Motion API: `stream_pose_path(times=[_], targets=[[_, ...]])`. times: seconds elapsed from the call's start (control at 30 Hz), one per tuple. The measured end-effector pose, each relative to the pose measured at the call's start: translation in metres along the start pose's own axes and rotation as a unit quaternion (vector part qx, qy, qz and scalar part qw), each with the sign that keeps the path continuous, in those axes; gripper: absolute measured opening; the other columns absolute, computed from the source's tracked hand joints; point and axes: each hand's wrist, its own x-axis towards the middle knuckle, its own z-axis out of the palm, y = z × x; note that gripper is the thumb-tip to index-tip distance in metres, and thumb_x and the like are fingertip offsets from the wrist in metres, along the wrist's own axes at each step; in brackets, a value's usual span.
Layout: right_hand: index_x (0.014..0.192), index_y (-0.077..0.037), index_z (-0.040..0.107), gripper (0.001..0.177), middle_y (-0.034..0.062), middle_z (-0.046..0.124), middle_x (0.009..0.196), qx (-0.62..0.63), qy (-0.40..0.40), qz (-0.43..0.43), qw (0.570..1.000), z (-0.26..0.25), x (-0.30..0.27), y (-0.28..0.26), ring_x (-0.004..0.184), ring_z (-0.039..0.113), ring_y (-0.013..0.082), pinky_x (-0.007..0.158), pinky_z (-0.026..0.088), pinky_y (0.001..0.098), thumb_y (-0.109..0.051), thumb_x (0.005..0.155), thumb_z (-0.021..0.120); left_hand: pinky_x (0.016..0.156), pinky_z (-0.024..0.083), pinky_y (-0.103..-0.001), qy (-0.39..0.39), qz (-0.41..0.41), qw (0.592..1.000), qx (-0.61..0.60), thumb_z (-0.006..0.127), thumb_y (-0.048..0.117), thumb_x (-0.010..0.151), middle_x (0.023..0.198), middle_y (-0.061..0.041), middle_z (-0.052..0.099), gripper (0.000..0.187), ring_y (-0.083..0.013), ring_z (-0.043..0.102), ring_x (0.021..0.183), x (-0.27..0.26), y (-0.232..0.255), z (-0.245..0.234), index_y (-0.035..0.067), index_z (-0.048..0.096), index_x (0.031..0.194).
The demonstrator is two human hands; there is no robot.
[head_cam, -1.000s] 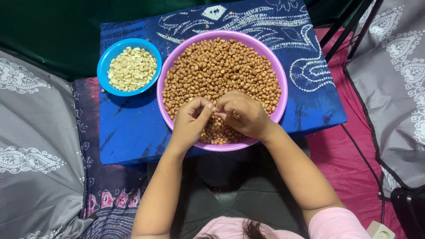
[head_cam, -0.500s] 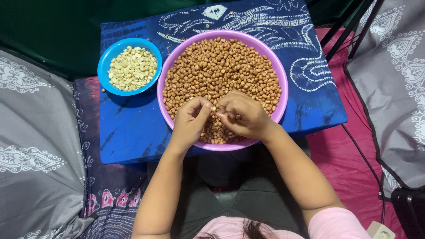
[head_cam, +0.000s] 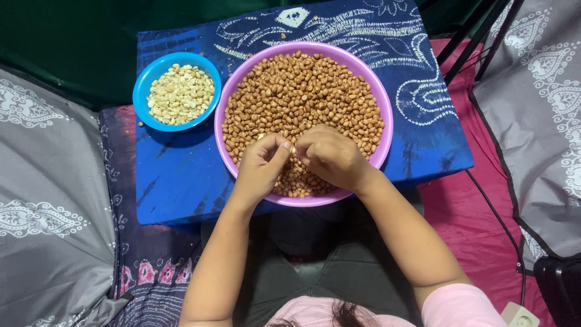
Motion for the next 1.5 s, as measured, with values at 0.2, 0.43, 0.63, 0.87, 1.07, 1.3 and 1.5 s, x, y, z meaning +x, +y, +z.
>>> stream_pose_path(times=[0.2, 0.43, 0.63, 0.87, 1.07, 1.3, 1.5], targets=[[0.071, -0.005, 0.055, 0.029, 0.0123, 0.07, 0.082, -0.034, 0.006, -0.039, 0.999, 0.005, -0.005, 0.004, 0.071, 0.067, 0.0354, 0.065, 0.058, 0.0412, 0.003, 0.098, 0.063, 0.064, 0.044, -0.023, -0.006, -0.006, 1.0, 0.02, 0.06, 0.01, 0.103, 0.063, 0.003, 0.053, 0.021, -0.0066, 0.047, 0.066, -0.002, 0.005, 0.0, 0.01, 0.068, 0.083], [0.072, -0.006, 0.056, 0.029, 0.011, 0.069, 0.082, -0.008, -0.003, -0.022, 1.0, -0.001, 0.003, 0.001, 0.07, 0.067, 0.0354, 0.062, 0.057, 0.043, -0.005, 0.101, 0.062, 0.066, 0.045, -0.023, -0.003, 0.0, 1.0, -0.003, 0.06, 0.011, 0.104, 0.065, 0.002, 0.056, 0.02, -0.0063, 0.049, 0.068, -0.001, -0.005, -0.002, 0.01, 0.068, 0.085], [0.068, -0.009, 0.05, 0.034, 0.0099, 0.061, 0.072, -0.005, 0.017, 0.02, 1.0, -0.004, -0.002, 0.001, 0.064, 0.059, 0.0312, 0.058, 0.052, 0.0383, 0.007, 0.09, 0.07, 0.063, 0.042, -0.022, -0.017, 0.015, 0.999, -0.047, 0.056, 0.015, 0.108, 0.062, 0.001, 0.051, 0.026, -0.007, 0.043, 0.064, -0.001, -0.008, -0.001, 0.01, 0.064, 0.083], [0.096, -0.003, 0.07, 0.016, 0.0186, 0.073, 0.107, 0.018, 0.013, 0.071, 0.997, -0.011, 0.017, -0.015, 0.098, 0.071, 0.0354, 0.084, 0.06, 0.0442, 0.007, 0.085, 0.076, 0.066, 0.044, -0.023, -0.034, 0.031, 0.997, -0.055, 0.055, 0.017, 0.109, 0.067, 0.0, 0.052, 0.025, -0.0082, 0.046, 0.069, -0.001, -0.007, -0.003, 0.008, 0.064, 0.087], [0.1, -0.003, 0.079, 0.01, 0.0144, 0.078, 0.096, 0.047, 0.015, 0.121, 0.991, -0.008, 0.007, -0.012, 0.087, 0.077, 0.0322, 0.078, 0.061, 0.0406, 0.002, 0.091, 0.078, 0.072, 0.053, -0.027, -0.011, 0.042, 0.999, -0.029, 0.061, 0.014, 0.106, 0.074, -0.006, 0.065, 0.019, -0.0103, 0.058, 0.076, -0.001, -0.012, -0.001, 0.005, 0.07, 0.093], [0.096, -0.004, 0.079, 0.005, 0.0114, 0.077, 0.091, 0.065, -0.018, 0.22, 0.973, 0.002, 0.027, 0.001, 0.084, 0.075, 0.0265, 0.075, 0.06, 0.0349, -0.006, 0.091, 0.08, 0.084, 0.063, -0.037, 0.146, 0.14, 0.979, -0.019, 0.077, 0.0, 0.092, 0.102, -0.016, 0.077, 0.013, -0.0243, 0.076, 0.097, -0.007, -0.007, -0.004, 0.0, 0.079, 0.105], [0.099, -0.005, 0.079, 0.013, 0.01, 0.076, 0.082, 0.104, -0.12, 0.33, 0.931, 0.065, 0.094, 0.023, 0.081, 0.07, 0.018, 0.075, 0.055, 0.0331, -0.011, 0.088, 0.081, 0.087, 0.059, -0.039, 0.214, 0.187, 0.94, 0.187, 0.084, 0.004, 0.087, 0.095, -0.011, 0.079, 0.014, -0.029, 0.076, 0.096, 0.002, 0.012, -0.084, 0.012, 0.083, 0.098]])
